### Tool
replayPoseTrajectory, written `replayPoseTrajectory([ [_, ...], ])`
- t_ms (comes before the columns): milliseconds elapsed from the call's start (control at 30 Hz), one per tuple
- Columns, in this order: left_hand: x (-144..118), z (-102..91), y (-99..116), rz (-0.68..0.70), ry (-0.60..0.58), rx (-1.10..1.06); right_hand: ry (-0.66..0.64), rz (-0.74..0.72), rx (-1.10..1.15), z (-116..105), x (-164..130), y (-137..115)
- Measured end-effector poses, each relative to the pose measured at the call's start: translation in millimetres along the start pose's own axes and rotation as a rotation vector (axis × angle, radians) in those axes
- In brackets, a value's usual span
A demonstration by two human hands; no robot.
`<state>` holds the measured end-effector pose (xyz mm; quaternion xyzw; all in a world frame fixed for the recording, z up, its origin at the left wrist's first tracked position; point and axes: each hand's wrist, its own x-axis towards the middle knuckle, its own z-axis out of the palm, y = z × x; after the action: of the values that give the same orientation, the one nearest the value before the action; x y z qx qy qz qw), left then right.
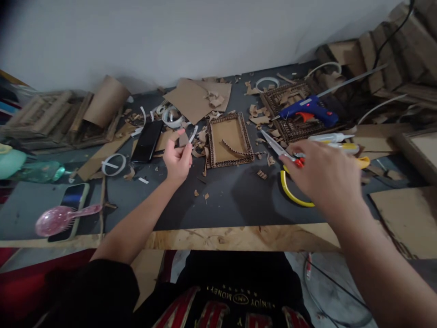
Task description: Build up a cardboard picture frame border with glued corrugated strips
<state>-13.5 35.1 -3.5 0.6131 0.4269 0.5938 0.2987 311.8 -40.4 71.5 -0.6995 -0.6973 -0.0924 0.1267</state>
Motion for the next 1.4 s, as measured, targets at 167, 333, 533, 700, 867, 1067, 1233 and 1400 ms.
replayPoseTrajectory([
  [167,-1.9,-2.2,5.1,0.058,-0.03,-0.044,-0.125,-0.506,0.199,28.5,35.2,-35.4],
  [333,-6.1,-2.3,7.0,0.14,-0.072,-0.013,-0.242,-0.505,0.206,45.4,51.3,-35.4],
  [533,-3.5,-0.5,7.9,0.297,-0.082,0.173,0.069,-0.403,0.548,48.9,44.2,-27.5],
  [700,3.7,2.6,12.4,0.492,-0.38,0.381,0.071,-0.44,0.625,59.2,37.0,-34.2],
  [867,1.2,8.5,7.5,0.626,-0.588,0.548,0.066,-0.457,0.583,69.1,36.9,-34.7],
  [1067,0.8,8.9,7.0,0.562,-0.561,0.648,0.032,-0.472,0.651,71.6,39.4,-31.1],
  [1233,3.0,9.2,6.8,0.586,-0.642,0.631,0.084,-0.441,0.613,76.2,38.6,-31.2],
  [1400,2.6,11.5,5.1,0.63,-0.594,0.633,0.1,-0.39,0.537,75.8,37.6,-31.4],
])
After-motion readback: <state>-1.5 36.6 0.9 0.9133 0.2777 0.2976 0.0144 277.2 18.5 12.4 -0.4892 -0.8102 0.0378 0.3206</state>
